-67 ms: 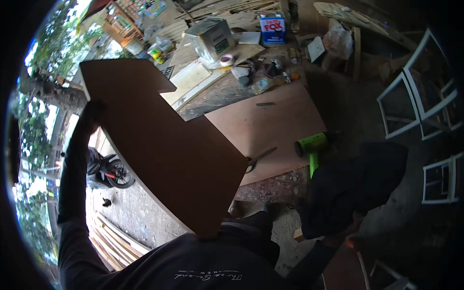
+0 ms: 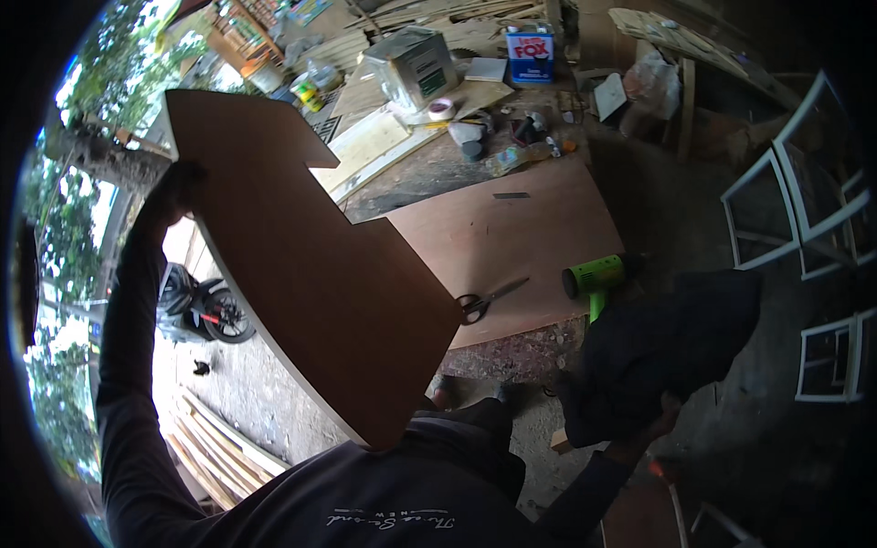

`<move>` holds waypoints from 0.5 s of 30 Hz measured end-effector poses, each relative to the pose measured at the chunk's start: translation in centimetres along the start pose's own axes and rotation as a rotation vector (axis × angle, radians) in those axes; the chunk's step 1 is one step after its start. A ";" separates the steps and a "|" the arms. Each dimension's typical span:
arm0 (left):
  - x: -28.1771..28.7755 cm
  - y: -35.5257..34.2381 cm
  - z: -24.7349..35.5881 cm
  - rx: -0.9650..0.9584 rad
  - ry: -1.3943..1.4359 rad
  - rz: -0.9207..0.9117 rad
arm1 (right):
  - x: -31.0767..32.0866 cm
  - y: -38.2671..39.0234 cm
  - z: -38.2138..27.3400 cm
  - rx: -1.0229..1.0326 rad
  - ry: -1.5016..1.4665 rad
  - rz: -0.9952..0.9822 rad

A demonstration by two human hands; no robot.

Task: Applying edge banding to a wooden board using a heat gun and a cloth-wrapped block to press and smooth it.

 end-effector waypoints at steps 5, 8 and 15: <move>-2.2 -2.4 3.4 0.025 -0.025 0.038 | -8.0 0.7 1.3 -0.103 -0.108 -0.093; -4.3 -3.0 2.2 0.096 -0.183 -0.042 | -11.4 2.4 1.2 -0.175 -0.085 -0.134; -8.3 -7.9 -5.9 0.304 -0.137 0.010 | -16.4 3.2 -1.9 -0.001 0.412 -0.446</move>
Point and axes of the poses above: each hand's wrist, its own y-axis away from the middle knuckle, its own x-axis out of the back of the hand, z = x × y, the point moved 7 cm from there along -y, towards the middle knuckle, and after that the axes turned 1 degree about -y, right-handed, at the moved point
